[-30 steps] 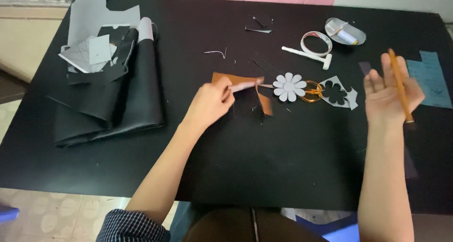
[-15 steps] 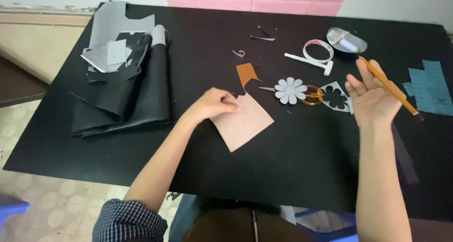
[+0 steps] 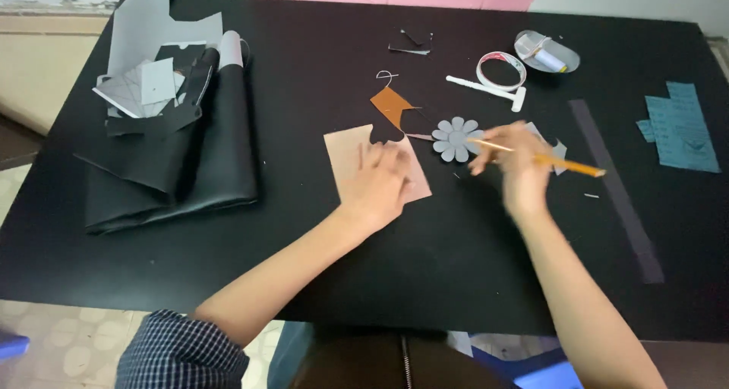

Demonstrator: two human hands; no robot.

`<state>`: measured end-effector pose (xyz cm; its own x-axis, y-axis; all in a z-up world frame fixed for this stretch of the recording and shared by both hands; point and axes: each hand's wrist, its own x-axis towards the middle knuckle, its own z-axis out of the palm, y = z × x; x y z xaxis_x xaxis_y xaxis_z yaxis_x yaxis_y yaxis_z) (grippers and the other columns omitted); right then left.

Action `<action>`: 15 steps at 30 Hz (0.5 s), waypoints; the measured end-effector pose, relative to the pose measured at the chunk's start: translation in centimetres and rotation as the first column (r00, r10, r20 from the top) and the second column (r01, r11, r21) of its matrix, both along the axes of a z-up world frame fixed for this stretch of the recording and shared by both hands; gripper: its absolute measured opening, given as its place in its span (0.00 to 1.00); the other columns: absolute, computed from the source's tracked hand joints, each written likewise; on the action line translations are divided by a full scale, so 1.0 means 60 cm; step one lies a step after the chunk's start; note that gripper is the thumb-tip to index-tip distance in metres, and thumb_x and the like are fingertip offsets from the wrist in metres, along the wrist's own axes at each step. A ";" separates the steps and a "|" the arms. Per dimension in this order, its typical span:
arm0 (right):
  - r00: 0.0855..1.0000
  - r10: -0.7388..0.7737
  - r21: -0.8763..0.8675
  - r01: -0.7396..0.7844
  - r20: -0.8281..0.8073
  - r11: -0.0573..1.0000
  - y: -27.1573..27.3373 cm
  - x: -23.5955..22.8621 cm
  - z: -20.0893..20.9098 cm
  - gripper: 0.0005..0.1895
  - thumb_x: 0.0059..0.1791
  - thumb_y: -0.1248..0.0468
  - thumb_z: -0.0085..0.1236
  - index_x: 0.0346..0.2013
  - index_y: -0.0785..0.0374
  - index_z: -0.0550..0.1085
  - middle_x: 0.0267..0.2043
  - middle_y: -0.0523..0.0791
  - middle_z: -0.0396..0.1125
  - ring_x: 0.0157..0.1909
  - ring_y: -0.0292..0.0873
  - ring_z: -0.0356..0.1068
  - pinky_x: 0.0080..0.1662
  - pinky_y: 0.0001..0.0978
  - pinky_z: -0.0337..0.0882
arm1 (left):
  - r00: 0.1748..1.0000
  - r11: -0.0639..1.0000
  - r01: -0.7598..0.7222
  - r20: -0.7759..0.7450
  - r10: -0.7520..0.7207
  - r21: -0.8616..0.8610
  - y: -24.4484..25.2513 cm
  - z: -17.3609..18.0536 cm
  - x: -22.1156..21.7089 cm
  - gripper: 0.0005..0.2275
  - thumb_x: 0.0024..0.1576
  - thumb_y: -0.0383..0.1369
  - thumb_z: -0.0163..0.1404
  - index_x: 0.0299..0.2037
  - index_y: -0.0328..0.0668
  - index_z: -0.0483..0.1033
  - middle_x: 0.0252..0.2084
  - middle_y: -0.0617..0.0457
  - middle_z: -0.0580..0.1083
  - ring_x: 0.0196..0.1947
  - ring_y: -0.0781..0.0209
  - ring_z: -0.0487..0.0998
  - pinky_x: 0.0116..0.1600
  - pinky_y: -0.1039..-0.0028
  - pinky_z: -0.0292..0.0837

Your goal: Tracing a flower template onto leather, cutting it out with scissors, and using a small hammer tool to shape the leather piece.

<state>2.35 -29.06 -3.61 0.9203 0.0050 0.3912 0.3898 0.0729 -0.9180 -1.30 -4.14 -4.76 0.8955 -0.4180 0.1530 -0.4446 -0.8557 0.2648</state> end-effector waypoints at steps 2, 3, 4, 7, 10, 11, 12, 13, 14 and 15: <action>0.998 0.020 -0.054 -0.023 -0.062 0.998 0.066 -0.041 0.036 0.18 0.60 0.58 0.41 0.42 0.69 0.74 0.26 0.56 0.70 0.26 0.49 0.76 0.37 0.34 0.76 | 0.999 0.998 0.038 0.026 -0.037 -0.040 -0.004 -0.023 0.022 0.19 0.62 0.39 0.49 0.60 0.38 0.73 0.62 0.43 0.65 0.68 0.40 0.58 0.71 0.41 0.48; 0.992 0.039 -0.107 -0.052 -0.122 0.993 0.098 -0.061 0.055 0.10 0.58 0.62 0.46 0.44 0.63 0.74 0.32 0.54 0.74 0.29 0.48 0.78 0.37 0.31 0.73 | 0.996 0.994 0.075 0.057 -0.071 -0.081 -0.007 -0.034 0.034 0.19 0.61 0.41 0.50 0.58 0.38 0.75 0.62 0.42 0.66 0.66 0.42 0.59 0.71 0.40 0.49; 0.992 0.036 -0.107 -0.050 -0.124 0.993 0.110 -0.062 0.053 0.10 0.58 0.62 0.46 0.44 0.63 0.74 0.32 0.54 0.74 0.29 0.48 0.78 0.37 0.31 0.73 | 0.996 0.994 0.078 0.055 -0.074 -0.081 -0.002 -0.037 0.040 0.19 0.61 0.41 0.50 0.58 0.38 0.75 0.62 0.42 0.66 0.66 0.42 0.59 0.71 0.40 0.49; 0.978 -0.071 -0.330 0.003 -0.196 0.944 0.131 -0.050 0.031 0.01 0.50 0.65 0.65 0.36 0.58 0.81 0.28 0.44 0.76 0.30 0.33 0.74 0.37 0.19 0.71 | 0.989 0.981 0.133 0.090 -0.121 -0.139 0.014 -0.032 0.053 0.17 0.57 0.38 0.52 0.55 0.43 0.78 0.57 0.47 0.72 0.64 0.48 0.63 0.68 0.47 0.57; 0.972 -0.112 -0.296 0.048 -0.204 0.954 0.122 -0.018 -0.002 0.13 0.50 0.62 0.69 0.24 0.63 0.76 0.16 0.47 0.70 0.17 0.36 0.69 0.27 0.22 0.67 | 0.985 0.955 0.166 0.002 -0.171 -0.247 0.032 -0.012 0.055 0.17 0.61 0.39 0.48 0.59 0.47 0.75 0.61 0.49 0.72 0.66 0.49 0.64 0.69 0.51 0.57; 0.977 -0.085 -0.245 0.036 -0.195 0.969 0.123 -0.013 -0.001 0.15 0.52 0.62 0.66 0.23 0.63 0.75 0.14 0.47 0.68 0.15 0.36 0.67 0.25 0.22 0.66 | 0.985 0.945 0.163 -0.011 -0.174 -0.282 0.036 -0.014 0.059 0.18 0.61 0.39 0.49 0.60 0.49 0.75 0.61 0.51 0.73 0.66 0.50 0.66 0.69 0.53 0.58; 0.981 -0.056 -0.193 0.020 -0.184 0.981 0.125 -0.009 -0.001 0.18 0.54 0.61 0.63 0.22 0.64 0.73 0.12 0.47 0.65 0.12 0.37 0.64 0.24 0.22 0.65 | 0.984 0.935 0.157 -0.025 -0.174 -0.317 0.041 -0.016 0.062 0.19 0.60 0.38 0.50 0.62 0.52 0.74 0.61 0.54 0.74 0.66 0.52 0.67 0.69 0.56 0.60; 0.981 -0.058 -0.192 0.022 -0.187 0.981 0.129 -0.008 0.009 0.18 0.54 0.61 0.63 0.22 0.64 0.73 0.12 0.47 0.65 0.12 0.37 0.64 0.24 0.22 0.65 | 0.984 0.935 0.158 -0.028 -0.176 -0.317 0.043 -0.021 0.067 0.19 0.60 0.38 0.50 0.62 0.52 0.74 0.61 0.54 0.74 0.66 0.52 0.67 0.69 0.56 0.60; 0.985 -0.067 -0.259 0.023 -0.162 0.965 0.132 -0.007 0.020 0.15 0.55 0.62 0.61 0.24 0.64 0.75 0.12 0.46 0.66 0.15 0.36 0.66 0.28 0.22 0.65 | 0.981 0.933 0.176 -0.017 -0.191 -0.313 0.045 -0.025 0.071 0.19 0.60 0.40 0.51 0.62 0.50 0.74 0.62 0.53 0.74 0.66 0.51 0.67 0.69 0.54 0.59; 0.988 -0.074 -0.326 0.026 -0.136 0.945 0.135 -0.006 0.030 0.13 0.55 0.63 0.60 0.26 0.63 0.77 0.12 0.45 0.67 0.19 0.34 0.67 0.32 0.22 0.66 | 0.979 0.931 0.194 -0.005 -0.206 -0.310 0.046 -0.030 0.075 0.20 0.61 0.42 0.51 0.62 0.49 0.74 0.62 0.52 0.74 0.65 0.50 0.67 0.69 0.52 0.58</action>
